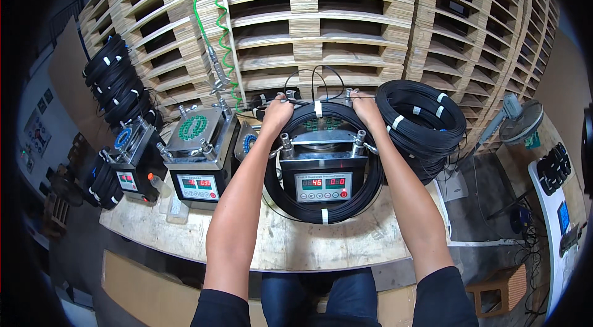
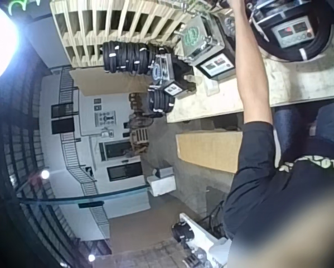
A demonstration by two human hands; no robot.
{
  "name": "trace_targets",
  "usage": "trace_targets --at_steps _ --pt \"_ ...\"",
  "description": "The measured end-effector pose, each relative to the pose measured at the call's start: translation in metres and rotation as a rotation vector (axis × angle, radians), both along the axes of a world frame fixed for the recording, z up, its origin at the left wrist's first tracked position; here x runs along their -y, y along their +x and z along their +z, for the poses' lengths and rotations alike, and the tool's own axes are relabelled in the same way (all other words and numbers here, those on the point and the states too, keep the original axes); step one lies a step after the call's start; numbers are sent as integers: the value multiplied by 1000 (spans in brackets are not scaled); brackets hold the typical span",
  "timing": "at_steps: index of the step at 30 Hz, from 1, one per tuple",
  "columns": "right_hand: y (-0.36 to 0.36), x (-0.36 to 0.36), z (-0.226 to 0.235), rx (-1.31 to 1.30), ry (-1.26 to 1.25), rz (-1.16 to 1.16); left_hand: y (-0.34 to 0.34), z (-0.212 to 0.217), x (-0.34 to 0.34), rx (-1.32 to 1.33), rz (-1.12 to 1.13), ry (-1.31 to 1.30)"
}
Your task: Polishing the fiber optic cable ends using a polishing machine.
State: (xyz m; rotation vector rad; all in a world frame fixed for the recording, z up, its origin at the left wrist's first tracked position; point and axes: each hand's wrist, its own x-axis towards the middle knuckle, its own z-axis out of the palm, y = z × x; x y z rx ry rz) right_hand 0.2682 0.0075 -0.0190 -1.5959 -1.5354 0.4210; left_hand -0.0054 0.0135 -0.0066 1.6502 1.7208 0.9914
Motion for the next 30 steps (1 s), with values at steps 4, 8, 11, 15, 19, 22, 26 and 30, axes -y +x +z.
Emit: trace_targets --at_steps 4,8,11,15,19,22,26,30 --pt "0 0 -1 -51 18 34 2 4 6 10 15 8" --pt "-15 15 10 -58 -27 -15 -10 -1 3 -11 45 0" --pt "-9 16 12 -65 -63 7 -8 -5 -4 40 -2 11" --pt "-16 17 15 9 -150 -56 -11 -2 4 11 8 -17" --pt "1 -3 0 63 -56 28 -2 3 5 -19 25 -21" --pt "4 -9 -8 -2 -11 56 2 5 7 -35 35 -18" --pt "-6 1 -1 -66 -17 21 -2 4 10 -39 73 -9" --pt "-21 18 13 -86 -78 0 -11 0 8 -5 88 24"
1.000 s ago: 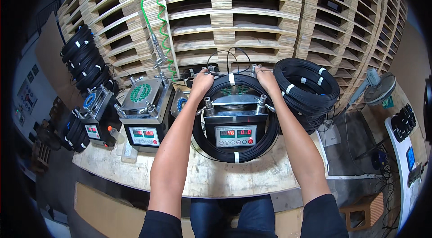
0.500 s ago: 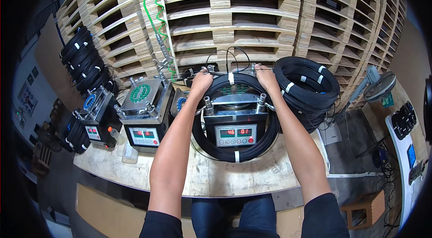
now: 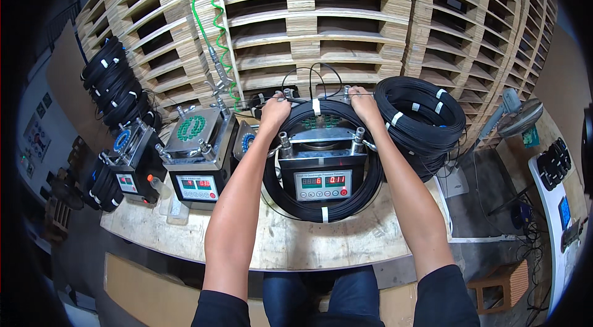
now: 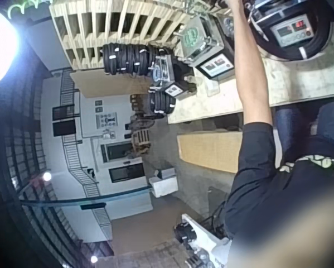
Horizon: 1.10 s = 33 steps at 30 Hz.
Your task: Polishing the fiber optic cable ends using a polishing machine.
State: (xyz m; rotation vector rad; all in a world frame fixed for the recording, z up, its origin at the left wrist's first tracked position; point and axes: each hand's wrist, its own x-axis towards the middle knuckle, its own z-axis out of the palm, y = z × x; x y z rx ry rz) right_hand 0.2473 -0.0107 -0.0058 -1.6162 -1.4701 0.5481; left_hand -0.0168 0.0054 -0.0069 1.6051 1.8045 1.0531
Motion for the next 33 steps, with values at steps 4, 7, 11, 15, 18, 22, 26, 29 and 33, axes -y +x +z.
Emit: trace_targets --at_steps 4,7,11,15,18,22,26,29,33 --pt "16 -11 -7 60 4 -13 18 8 8 13 -7 -11" --pt "14 -14 -8 104 -10 -19 12 5 4 -10 -39 -26" --pt "16 -17 -10 89 37 15 7 -2 -8 0 -60 -13" --pt "7 -8 -10 -13 44 -30 4 0 -1 -16 -38 -35" --pt "18 -7 -11 -18 123 -67 18 9 7 -16 -46 -22" --pt "7 -2 -3 -31 57 -46 6 4 1 -14 -33 13" --pt "13 -2 -2 77 -34 -86 7 1 -2 -15 -76 16" --pt "12 -4 0 97 -79 -68 8 1 -2 -28 -73 7" --pt "5 -5 -2 102 -5 -26 1 -4 -6 -2 -68 -32"
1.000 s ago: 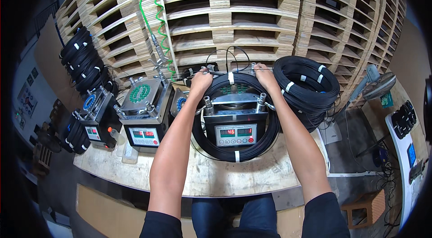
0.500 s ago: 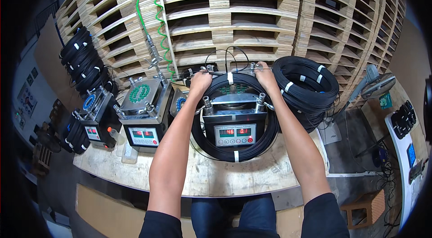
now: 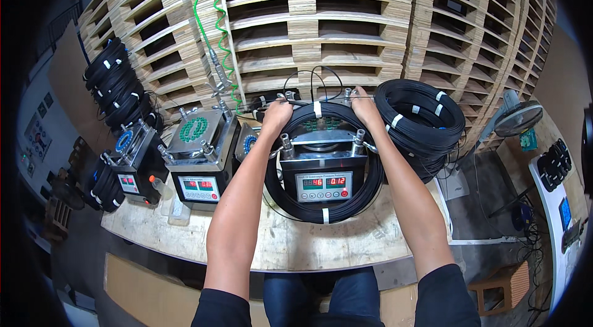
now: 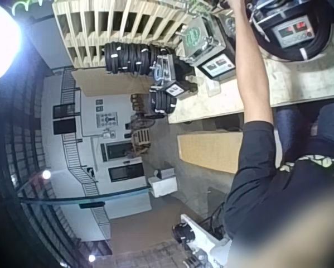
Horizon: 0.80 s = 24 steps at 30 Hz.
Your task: Polishing the fiber optic cable ends using a polishing machine.
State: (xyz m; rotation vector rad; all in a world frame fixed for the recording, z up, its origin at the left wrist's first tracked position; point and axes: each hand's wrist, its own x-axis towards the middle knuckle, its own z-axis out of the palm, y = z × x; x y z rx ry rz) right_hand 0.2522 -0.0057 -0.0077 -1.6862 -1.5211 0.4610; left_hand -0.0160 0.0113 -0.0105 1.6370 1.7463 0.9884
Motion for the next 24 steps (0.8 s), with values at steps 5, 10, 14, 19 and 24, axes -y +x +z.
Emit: trace_targets --at_steps 5,10,14,19,24 --pt "12 -8 -12 -150 104 26 11 4 2 47 -19 -4" --pt "5 1 -1 -131 35 20 5 7 4 2 -7 17" --pt "5 9 5 -64 -23 -57 10 5 5 16 -19 9" --pt "-1 -2 3 -15 -83 -14 -8 -10 -13 28 -28 -26" --pt "22 -28 -26 -80 62 73 10 -3 -5 -18 -14 -10"
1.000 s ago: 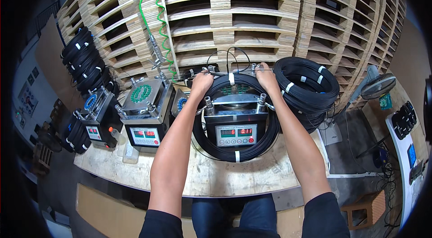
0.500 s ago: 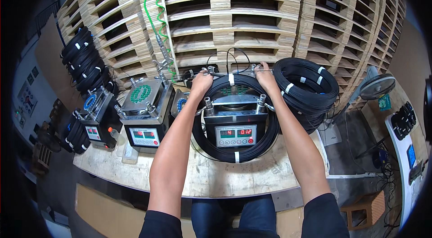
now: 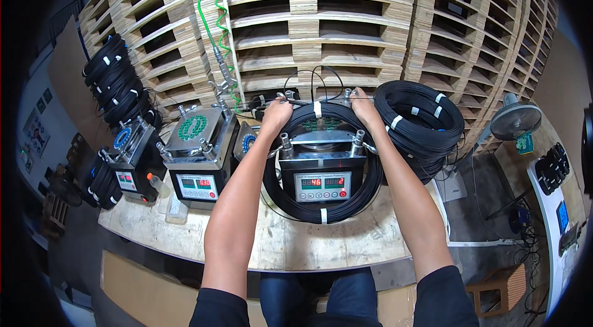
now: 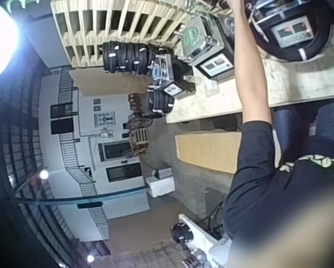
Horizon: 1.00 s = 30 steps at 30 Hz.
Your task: Polishing the fiber optic cable ends using a polishing machine.
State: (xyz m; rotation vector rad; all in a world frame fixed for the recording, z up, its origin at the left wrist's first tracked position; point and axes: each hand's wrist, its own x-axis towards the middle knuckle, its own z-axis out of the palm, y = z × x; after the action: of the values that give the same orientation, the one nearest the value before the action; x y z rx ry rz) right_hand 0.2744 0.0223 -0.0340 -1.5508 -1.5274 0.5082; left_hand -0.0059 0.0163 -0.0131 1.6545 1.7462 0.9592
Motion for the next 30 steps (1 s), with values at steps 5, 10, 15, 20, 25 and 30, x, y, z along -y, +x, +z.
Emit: trace_targets --at_steps 5,10,15,20,25,30 --pt "-2 -8 -4 -55 -8 86 -3 11 13 -63 39 21" --pt "3 6 0 -49 63 24 7 23 26 -7 -26 15" --pt "-31 43 36 49 -96 -15 -21 -5 2 51 1 64" --pt "5 8 13 37 -63 67 3 3 0 74 -54 10" --pt "-11 19 10 -127 6 95 2 16 25 -16 56 42" --pt "-9 22 14 -121 18 16 2 16 23 -20 27 87"
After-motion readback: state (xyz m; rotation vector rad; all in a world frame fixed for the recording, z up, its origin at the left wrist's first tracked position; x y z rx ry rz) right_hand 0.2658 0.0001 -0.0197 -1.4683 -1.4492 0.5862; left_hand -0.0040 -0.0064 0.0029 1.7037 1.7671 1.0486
